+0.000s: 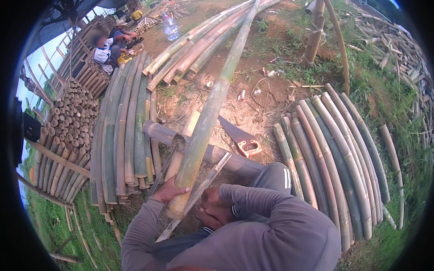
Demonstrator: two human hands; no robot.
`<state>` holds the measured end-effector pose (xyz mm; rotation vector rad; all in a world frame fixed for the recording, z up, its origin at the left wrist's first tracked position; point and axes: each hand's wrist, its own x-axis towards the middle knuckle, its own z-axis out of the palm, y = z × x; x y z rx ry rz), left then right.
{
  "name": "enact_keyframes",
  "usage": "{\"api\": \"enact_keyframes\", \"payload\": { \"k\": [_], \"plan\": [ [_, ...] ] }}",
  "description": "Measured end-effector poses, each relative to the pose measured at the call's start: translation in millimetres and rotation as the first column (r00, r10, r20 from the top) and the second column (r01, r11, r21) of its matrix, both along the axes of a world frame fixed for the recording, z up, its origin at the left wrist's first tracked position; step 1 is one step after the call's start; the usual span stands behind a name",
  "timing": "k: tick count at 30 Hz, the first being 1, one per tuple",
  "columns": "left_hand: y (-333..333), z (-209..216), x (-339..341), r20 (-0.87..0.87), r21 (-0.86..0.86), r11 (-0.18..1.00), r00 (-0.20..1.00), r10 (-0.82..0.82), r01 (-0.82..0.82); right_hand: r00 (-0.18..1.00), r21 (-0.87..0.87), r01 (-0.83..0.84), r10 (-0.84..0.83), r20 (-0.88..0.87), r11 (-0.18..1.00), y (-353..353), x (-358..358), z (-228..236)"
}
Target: The person sits on the ground and uses a machete to split long bamboo poles into thinner strips. The person repeatedly positions the bamboo on a support, strikes it with the machete, and separates the resulting pieces.
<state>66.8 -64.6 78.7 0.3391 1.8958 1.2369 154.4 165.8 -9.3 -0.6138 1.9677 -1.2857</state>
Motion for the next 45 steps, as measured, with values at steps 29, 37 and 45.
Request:
{"api": "enact_keyframes", "payload": {
  "k": [29,37,45],
  "plan": [
    [-408,23,258,-0.715,-0.611,-0.088,0.596,-0.366,-0.787,0.454,-0.560,0.799,-0.393,0.800,-0.217,23,-363,55],
    [-453,11,329,-0.735,-0.564,0.001,0.501,-0.457,-0.826,0.149,-0.251,0.958,-0.508,0.848,-0.137,-25,-242,39],
    [-510,17,423,-0.761,-0.590,-0.107,0.595,-0.260,-0.801,0.172,-0.245,0.964,-0.455,0.874,-0.105,-55,-125,76]
  ]
}}
